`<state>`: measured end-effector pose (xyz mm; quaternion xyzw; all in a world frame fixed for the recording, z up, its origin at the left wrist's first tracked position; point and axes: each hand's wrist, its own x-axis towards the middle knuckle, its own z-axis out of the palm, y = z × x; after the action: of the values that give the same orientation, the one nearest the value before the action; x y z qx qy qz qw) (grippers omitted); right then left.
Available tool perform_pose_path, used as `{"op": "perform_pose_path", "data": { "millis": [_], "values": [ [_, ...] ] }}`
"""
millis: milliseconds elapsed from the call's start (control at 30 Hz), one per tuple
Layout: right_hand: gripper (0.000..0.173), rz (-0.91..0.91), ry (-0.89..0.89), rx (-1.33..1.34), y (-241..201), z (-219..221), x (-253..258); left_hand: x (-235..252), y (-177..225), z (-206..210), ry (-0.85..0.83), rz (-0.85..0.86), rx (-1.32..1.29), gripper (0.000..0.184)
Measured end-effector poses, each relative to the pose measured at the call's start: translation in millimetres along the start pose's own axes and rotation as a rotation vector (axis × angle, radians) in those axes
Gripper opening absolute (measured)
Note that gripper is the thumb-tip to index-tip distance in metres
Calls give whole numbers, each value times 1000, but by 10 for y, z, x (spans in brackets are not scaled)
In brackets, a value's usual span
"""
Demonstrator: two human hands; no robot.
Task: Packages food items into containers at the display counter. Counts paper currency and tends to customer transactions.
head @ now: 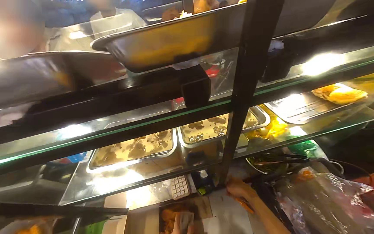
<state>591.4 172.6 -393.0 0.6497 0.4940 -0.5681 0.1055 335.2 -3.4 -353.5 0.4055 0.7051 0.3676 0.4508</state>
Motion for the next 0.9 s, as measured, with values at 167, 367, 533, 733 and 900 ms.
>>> {"op": "perform_pose_path", "data": {
  "millis": [167, 367, 533, 733, 900],
  "values": [
    [37, -130, -79, -189, 122, 479, -180, 1200, 292, 209, -117, -230, 855, 78],
    [33, -231, -17, -18, 510, 599, -310, 1687, 320, 358, -203, -294, 1115, 67],
    [31, -267, 29, 91, 668, 525, -397, 1426, 304, 131, -126, -300, 962, 72],
    [29, -295, 95, 180, 622, 575, -321, 1185, 44, -174, -220, -427, 1034, 81],
    [29, -296, 140, 169, 474, 568, -386, 1163, 132, -209, -232, -393, 1082, 73]
  ]
}}
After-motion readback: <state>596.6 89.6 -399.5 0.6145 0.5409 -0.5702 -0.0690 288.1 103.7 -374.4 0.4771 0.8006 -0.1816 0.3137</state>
